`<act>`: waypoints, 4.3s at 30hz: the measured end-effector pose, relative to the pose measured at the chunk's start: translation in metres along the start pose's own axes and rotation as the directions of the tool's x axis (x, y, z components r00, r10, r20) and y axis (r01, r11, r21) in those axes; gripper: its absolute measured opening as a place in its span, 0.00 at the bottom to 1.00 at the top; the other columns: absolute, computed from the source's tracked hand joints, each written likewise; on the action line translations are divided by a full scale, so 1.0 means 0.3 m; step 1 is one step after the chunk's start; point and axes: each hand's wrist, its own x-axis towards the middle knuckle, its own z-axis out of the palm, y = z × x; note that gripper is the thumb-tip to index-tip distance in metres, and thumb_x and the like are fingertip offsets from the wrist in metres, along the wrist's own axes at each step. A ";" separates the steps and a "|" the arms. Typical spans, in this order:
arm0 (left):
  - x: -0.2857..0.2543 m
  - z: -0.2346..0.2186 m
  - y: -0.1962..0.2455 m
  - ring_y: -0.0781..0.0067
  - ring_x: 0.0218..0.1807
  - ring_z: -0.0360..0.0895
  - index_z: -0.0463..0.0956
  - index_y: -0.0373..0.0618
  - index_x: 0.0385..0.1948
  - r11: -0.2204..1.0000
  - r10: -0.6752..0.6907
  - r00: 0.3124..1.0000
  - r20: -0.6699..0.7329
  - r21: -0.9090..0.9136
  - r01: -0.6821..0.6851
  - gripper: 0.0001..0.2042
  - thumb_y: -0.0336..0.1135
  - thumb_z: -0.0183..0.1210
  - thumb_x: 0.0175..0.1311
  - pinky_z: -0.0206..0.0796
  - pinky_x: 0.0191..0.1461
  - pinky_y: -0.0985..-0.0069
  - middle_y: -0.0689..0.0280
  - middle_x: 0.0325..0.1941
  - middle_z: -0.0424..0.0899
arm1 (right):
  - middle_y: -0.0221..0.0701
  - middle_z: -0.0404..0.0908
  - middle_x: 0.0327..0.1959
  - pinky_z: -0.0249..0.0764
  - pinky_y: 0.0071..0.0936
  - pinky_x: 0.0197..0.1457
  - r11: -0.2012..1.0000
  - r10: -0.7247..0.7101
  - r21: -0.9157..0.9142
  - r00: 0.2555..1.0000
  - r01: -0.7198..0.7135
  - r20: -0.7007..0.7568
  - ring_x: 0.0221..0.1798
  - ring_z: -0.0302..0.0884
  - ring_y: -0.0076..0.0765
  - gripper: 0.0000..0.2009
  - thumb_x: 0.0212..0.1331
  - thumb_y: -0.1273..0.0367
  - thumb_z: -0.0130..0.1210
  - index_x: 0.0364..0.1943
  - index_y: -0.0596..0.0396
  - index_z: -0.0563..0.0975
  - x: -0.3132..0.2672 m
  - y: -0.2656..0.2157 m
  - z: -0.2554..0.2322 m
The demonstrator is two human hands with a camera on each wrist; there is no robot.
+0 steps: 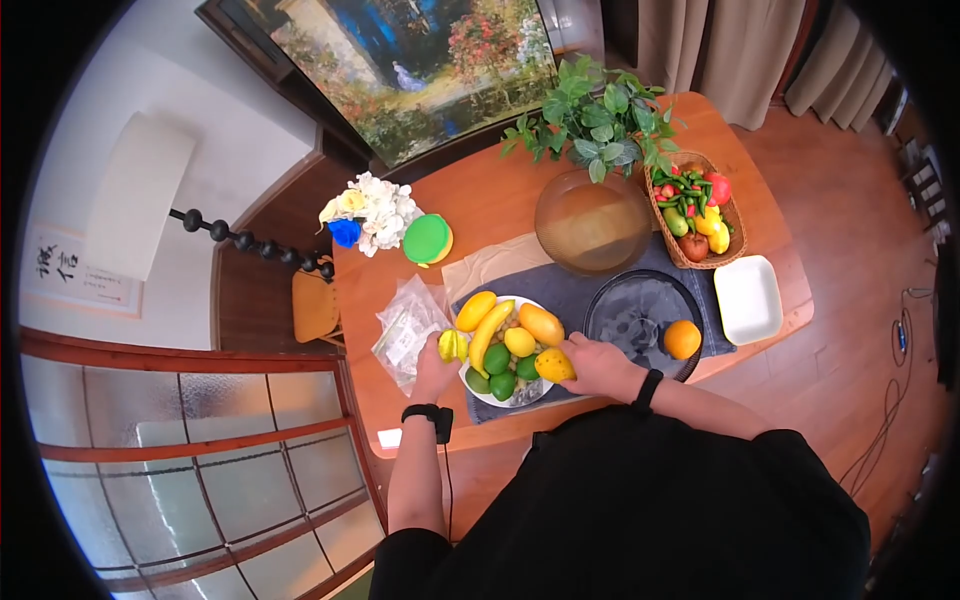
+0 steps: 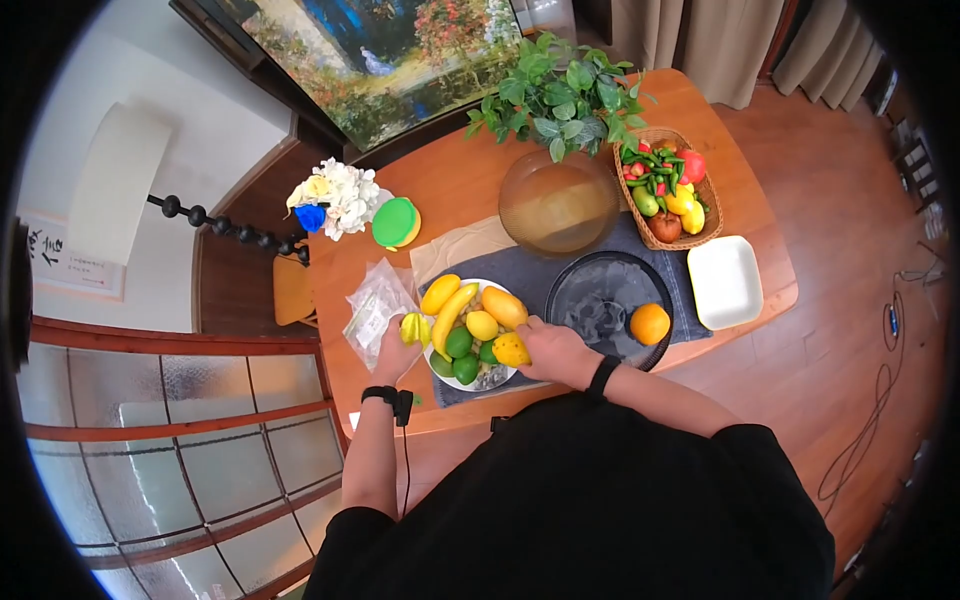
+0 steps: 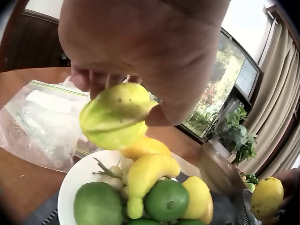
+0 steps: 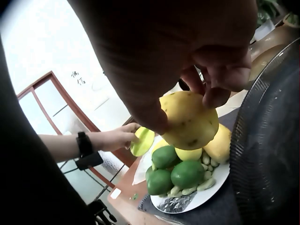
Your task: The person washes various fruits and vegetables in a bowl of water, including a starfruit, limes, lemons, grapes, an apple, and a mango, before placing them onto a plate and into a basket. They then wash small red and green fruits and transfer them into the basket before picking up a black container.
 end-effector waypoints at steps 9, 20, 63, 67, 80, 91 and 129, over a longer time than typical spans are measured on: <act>0.023 0.048 -0.069 0.47 0.54 0.79 0.69 0.38 0.58 0.983 0.005 0.994 0.109 -0.185 0.015 0.28 0.28 0.62 0.51 0.70 0.59 0.62 0.48 0.49 0.81 | 0.43 0.76 0.45 0.78 0.42 0.50 0.991 0.130 0.021 0.991 -0.130 -0.035 0.46 0.81 0.52 0.25 0.50 0.59 0.66 0.49 0.58 0.74 -0.019 0.027 -0.011; 0.028 0.071 -0.140 0.48 0.59 0.76 0.59 0.35 0.65 0.998 -0.025 0.990 0.140 -0.060 0.034 0.33 0.33 0.60 0.57 0.67 0.62 0.64 0.44 0.56 0.78 | 0.44 0.73 0.46 0.79 0.42 0.49 1.000 0.016 0.006 0.981 -0.015 -0.193 0.46 0.80 0.52 0.25 0.49 0.64 0.65 0.51 0.58 0.73 0.219 0.042 0.006; -0.122 0.014 0.096 0.58 0.54 0.72 0.65 0.34 0.59 0.960 -0.257 0.791 -0.556 -0.244 0.141 0.22 0.24 0.54 0.61 0.65 0.58 0.63 0.51 0.55 0.72 | 0.35 0.77 0.48 0.70 0.40 0.57 0.861 0.346 -0.244 0.866 -0.446 -0.362 0.55 0.72 0.45 0.30 0.45 0.61 0.70 0.56 0.54 0.75 -0.316 0.277 -0.141; -0.118 0.062 0.297 0.54 0.53 0.73 0.67 0.34 0.56 0.989 0.041 0.866 -0.498 -0.104 -0.107 0.22 0.21 0.54 0.56 0.65 0.59 0.62 0.51 0.54 0.73 | 0.36 0.79 0.47 0.70 0.40 0.57 0.845 0.411 -0.238 0.866 -0.479 -0.285 0.53 0.73 0.46 0.31 0.44 0.59 0.71 0.55 0.54 0.76 -0.302 0.263 -0.115; -0.235 0.227 0.753 0.48 0.62 0.72 0.54 0.40 0.70 0.844 0.502 0.849 0.167 -0.310 -0.438 0.43 0.35 0.71 0.53 0.65 0.65 0.64 0.48 0.63 0.69 | 0.48 0.82 0.44 0.75 0.37 0.54 0.851 0.167 0.523 0.970 -0.053 -0.174 0.48 0.81 0.49 0.27 0.52 0.60 0.67 0.53 0.63 0.76 -0.122 0.042 -0.151; -0.414 0.236 0.414 0.56 0.59 0.74 0.59 0.36 0.64 0.938 -0.024 0.999 0.023 -0.346 0.030 0.38 0.33 0.72 0.50 0.68 0.62 0.67 0.50 0.59 0.70 | 0.43 0.82 0.47 0.77 0.34 0.50 0.859 0.173 0.484 0.984 -0.170 0.038 0.42 0.82 0.39 0.26 0.58 0.61 0.63 0.59 0.60 0.73 -0.127 0.062 -0.086; -0.141 0.168 0.307 0.39 0.66 0.66 0.61 0.33 0.62 0.995 0.092 0.949 -0.302 0.065 -0.076 0.38 0.24 0.71 0.45 0.60 0.69 0.55 0.42 0.63 0.69 | 0.38 0.84 0.40 0.78 0.31 0.45 0.753 0.423 0.576 0.904 -0.319 -0.053 0.38 0.83 0.37 0.17 0.60 0.69 0.59 0.52 0.61 0.77 -0.209 0.248 -0.065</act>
